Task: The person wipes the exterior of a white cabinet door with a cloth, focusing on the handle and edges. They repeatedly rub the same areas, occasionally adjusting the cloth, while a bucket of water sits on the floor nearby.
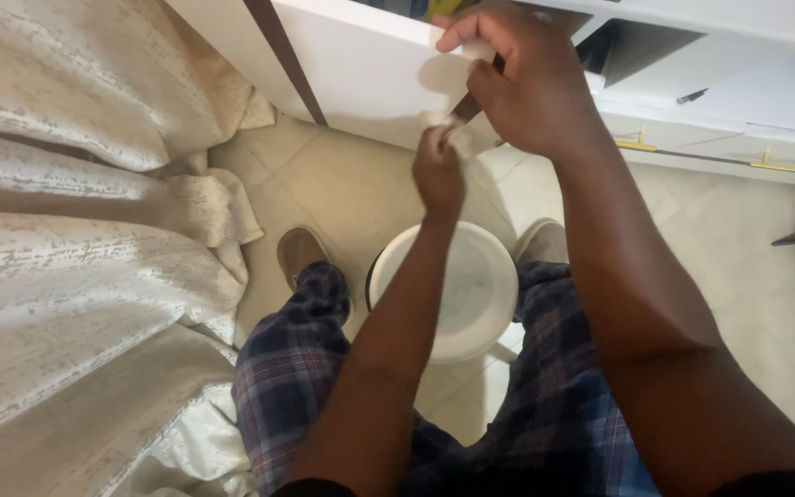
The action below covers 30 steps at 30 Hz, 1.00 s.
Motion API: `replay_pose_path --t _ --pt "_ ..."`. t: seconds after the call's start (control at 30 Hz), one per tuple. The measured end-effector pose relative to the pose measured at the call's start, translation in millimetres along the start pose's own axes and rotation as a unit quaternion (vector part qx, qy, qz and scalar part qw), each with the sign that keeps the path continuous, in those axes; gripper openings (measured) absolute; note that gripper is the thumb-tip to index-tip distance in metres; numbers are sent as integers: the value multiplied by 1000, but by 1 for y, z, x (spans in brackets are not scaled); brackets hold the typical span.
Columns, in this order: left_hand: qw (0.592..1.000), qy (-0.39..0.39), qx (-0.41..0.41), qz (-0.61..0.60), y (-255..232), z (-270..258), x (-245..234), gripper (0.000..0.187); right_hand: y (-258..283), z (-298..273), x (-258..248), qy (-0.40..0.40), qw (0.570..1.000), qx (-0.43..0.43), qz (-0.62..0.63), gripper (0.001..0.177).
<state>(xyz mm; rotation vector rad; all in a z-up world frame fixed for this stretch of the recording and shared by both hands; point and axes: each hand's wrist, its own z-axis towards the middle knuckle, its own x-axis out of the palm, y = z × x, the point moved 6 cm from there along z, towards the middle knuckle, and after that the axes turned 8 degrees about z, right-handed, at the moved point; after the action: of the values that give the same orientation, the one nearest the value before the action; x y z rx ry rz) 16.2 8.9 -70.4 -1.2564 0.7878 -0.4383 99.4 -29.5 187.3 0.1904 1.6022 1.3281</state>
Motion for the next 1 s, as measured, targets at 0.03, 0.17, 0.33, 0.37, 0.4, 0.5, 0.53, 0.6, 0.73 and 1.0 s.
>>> replay_pose_path --t 0.03,0.17,0.33,0.37,0.4,0.5,0.53,0.6,0.73,1.0 --pt "996 30 -86 7 30 0 7 21 -3 0 -1 -3 1000 14 2 28" --pt "995 25 -69 -67 2 -6 5 17 21 -2 -3 -5 988 -152 -9 29" --pt "986 5 64 -153 -106 5 -10 21 -11 3 -2 9 997 -5 72 29" --pt "986 6 65 -151 -111 6 -12 21 -9 2 -2 8 997 -5 74 29" --pt "986 9 81 -146 -119 6 -13 18 -3 1 -3 7 996 -41 75 28" --pt "987 16 99 -123 -121 11 -13 14 4 1 -2 3 999 -3 32 24" --pt "989 24 98 -104 -118 12 -11 13 -1 0 -2 1 997 75 -11 23" --pt "988 8 78 -135 -118 19 -19 19 3 0 1 1 998 62 -11 21" --pt "982 -148 -43 -108 -72 46 -42 29 14 -4 0 -10 998 -53 -40 22" --pt "955 -135 -236 -117 178 44 18 32 12 -5 5 -9 996 -52 -73 23"
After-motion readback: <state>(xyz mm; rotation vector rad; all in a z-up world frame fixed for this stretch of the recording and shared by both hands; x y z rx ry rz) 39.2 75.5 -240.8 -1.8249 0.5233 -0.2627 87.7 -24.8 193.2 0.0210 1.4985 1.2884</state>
